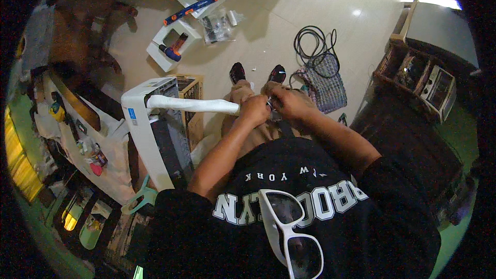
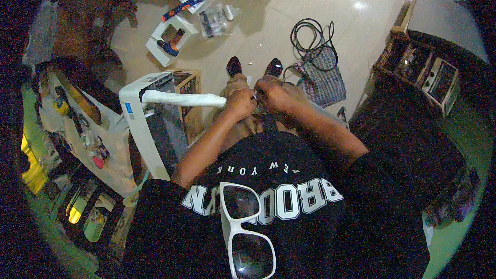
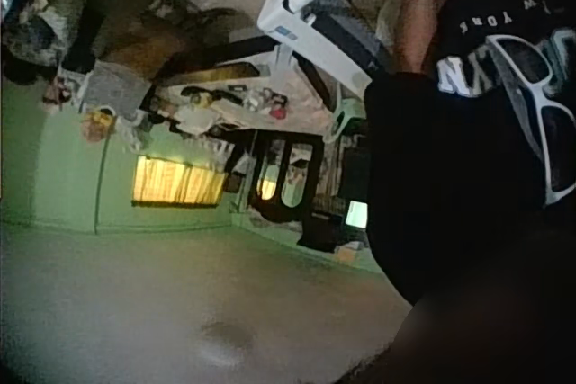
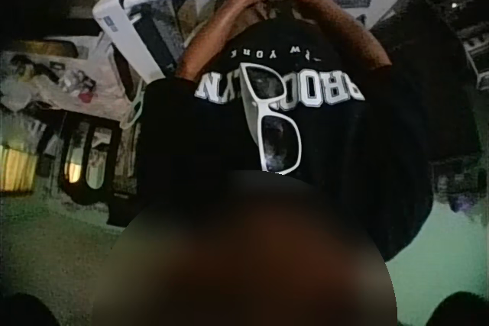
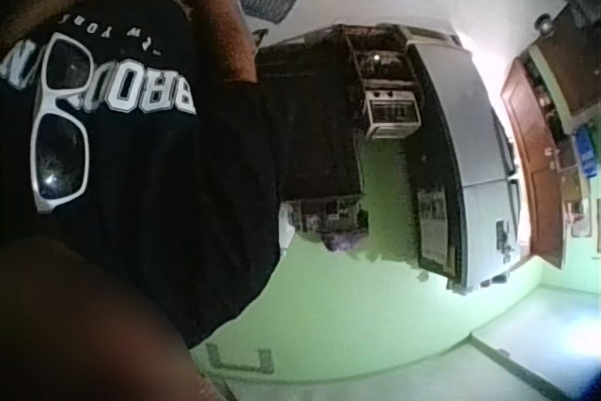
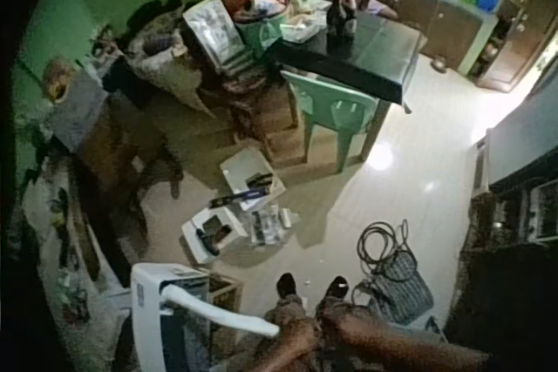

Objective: The person removes the front panel of a wall-mounted air conditioner, then wraps a flexible white pipe with white tape. The person secures the taped pipe to the unit and continues wrapping additional sections.

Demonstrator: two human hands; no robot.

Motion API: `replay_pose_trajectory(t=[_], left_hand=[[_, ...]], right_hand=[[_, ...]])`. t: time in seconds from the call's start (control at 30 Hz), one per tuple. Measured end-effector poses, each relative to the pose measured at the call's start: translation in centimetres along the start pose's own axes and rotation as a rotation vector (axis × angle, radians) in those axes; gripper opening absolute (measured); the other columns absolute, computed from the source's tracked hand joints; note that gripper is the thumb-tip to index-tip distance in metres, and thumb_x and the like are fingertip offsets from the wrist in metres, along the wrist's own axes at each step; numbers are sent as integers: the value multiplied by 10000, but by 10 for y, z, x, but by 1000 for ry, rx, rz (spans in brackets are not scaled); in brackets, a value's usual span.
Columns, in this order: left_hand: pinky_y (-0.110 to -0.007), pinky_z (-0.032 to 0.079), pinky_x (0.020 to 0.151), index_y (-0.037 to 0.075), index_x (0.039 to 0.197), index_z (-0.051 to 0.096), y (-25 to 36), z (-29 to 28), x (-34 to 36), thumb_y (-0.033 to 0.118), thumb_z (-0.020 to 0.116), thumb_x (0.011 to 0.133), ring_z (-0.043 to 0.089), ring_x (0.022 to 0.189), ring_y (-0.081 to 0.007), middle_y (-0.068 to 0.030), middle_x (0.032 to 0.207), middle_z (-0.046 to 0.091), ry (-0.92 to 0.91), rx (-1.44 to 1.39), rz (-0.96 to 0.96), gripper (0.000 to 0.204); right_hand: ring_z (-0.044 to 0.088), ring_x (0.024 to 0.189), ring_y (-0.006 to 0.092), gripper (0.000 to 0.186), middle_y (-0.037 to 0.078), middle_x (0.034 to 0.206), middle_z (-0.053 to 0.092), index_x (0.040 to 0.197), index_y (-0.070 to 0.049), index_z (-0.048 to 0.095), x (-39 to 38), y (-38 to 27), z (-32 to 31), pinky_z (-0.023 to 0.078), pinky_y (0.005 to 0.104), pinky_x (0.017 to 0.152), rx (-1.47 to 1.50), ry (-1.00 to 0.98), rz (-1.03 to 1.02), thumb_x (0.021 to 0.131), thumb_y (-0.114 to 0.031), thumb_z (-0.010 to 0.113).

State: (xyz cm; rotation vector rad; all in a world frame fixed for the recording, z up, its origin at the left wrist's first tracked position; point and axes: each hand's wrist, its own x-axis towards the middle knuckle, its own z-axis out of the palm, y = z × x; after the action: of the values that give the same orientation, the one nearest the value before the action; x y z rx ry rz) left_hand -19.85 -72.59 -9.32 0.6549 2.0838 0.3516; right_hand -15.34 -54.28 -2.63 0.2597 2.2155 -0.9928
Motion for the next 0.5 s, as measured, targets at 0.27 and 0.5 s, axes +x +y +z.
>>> replay_pose_trajectory(t=[0.27, 0.5], left_hand=[[-538, 453, 946, 118, 960, 732, 8, 10, -17, 244, 675, 861, 670, 1019, -335, -127, 1017, 721, 375, -149, 161, 170], [-515, 460, 912, 120, 975, 723, -5, 18, -13, 248, 658, 861, 674, 968, -326, -103, 970, 725, 357, -53, 207, 183]], right_hand=[[733, 809, 334, 226, 137, 879, 739, 1068, -145, 684, 34, 64, 51, 579, 489, 726, -246, -174, -111, 912, -302, 643], [635, 700, 160, 183, 49, 786, 673, 877, -79, 686, 47, 86, 94, 531, 394, 621, 816, -103, 540, 861, -254, 736]])
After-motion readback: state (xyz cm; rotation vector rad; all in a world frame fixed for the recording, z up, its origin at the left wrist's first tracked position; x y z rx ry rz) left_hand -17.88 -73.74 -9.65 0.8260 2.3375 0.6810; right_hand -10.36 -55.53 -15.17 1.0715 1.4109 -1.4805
